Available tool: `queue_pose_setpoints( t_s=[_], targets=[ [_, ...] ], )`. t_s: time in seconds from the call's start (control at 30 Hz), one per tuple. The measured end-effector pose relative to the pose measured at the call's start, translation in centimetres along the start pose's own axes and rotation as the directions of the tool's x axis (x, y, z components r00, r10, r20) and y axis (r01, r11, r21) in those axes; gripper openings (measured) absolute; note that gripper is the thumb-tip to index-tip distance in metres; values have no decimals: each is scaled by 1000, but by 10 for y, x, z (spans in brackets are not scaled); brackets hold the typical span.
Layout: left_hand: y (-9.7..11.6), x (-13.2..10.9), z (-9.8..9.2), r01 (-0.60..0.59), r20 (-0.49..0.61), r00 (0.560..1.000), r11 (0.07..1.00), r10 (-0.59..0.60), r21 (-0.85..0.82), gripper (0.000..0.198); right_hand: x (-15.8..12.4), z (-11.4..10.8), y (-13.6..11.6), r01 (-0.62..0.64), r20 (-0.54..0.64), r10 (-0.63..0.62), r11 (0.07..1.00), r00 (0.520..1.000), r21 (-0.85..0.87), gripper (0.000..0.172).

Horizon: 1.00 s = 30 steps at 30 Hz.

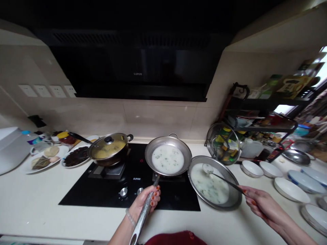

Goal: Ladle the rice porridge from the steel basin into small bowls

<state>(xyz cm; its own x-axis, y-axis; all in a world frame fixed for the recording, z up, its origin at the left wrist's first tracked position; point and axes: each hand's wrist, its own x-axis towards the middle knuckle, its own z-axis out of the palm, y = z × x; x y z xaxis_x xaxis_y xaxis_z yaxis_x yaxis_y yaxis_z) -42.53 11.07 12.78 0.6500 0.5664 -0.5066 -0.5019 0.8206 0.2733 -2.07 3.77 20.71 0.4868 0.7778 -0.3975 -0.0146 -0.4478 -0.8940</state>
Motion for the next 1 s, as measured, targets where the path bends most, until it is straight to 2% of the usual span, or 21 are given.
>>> queue_pose_setpoints(
  t_s=[0.07, 0.13, 0.17, 0.23, 0.3, 0.33, 0.37, 0.4, 0.47, 0.57, 0.63, 0.7, 0.8, 0.9, 1.0],
  targets=[
    [0, -1, 1, -23, -4, 1000, 1000, 23, -11, 16, 8, -3, 18, -5, -51, -2, 992, 999, -128, 33],
    [0, -2, 2, -19, -8, 1000, 1000, 19, -15, 17, 17, -5, 37, 114, -55, -141, 932, 989, -343, 31],
    [0, -2, 3, -8, -9, 1000, 1000, 8, -15, 17, 20, -6, 47, 205, -27, -247, 855, 969, -477, 31],
    [0, -2, 3, 5, -11, 1000, 1000, -5, -16, 18, 24, -7, 65, 318, 66, -401, 605, 914, -730, 37],
    [0, -2, 4, -3, -10, 1000, 1000, 2, -18, 16, 23, -9, 78, 323, 155, -444, 333, 883, -886, 47],
    [0, -2, 4, -10, -8, 1000, 1000, 10, -19, 16, 22, -10, 82, 311, 184, -447, 230, 876, -922, 51],
    [0, -2, 4, -17, -5, 1000, 1000, 17, -19, 15, 20, -10, 83, 298, 197, -449, 164, 871, -940, 55],
    [-1, -2, 3, -26, 0, 1000, 999, 26, -21, 14, 19, -10, 82, 286, 193, -458, 140, 867, -948, 56],
    [-1, 0, 0, -33, 12, 999, 999, 34, -25, 14, 18, -8, 72, 278, 144, -499, 206, 855, -938, 53],
    [0, 3, -5, -4, 28, 1000, 1000, 5, -2, 15, 19, 3, 45, 351, 54, -559, 439, 827, -827, 49],
    [1, 4, -8, 29, 33, 999, 999, -30, 30, 17, 18, 18, 25, 426, 52, -565, 555, 824, -714, 51],
    [2, 5, -9, 39, 33, 999, 998, -41, 46, 16, 16, 38, 9, 471, 103, -534, 619, 839, -629, 55],
    [2, 5, -8, 1, 31, 1000, 999, -2, 34, 13, 15, 75, -10, 510, 201, -495, 636, 845, -578, 54],
    [2, 6, -8, 18, 37, 999, 998, -20, 57, 16, 19, 110, -21, 570, 294, -506, 570, 811, -592, 46],
    [2, 7, -8, 9, 31, 999, 999, -10, 49, 17, 27, 136, -28, 571, 354, -459, 529, 815, -628, 41]
  ],
)
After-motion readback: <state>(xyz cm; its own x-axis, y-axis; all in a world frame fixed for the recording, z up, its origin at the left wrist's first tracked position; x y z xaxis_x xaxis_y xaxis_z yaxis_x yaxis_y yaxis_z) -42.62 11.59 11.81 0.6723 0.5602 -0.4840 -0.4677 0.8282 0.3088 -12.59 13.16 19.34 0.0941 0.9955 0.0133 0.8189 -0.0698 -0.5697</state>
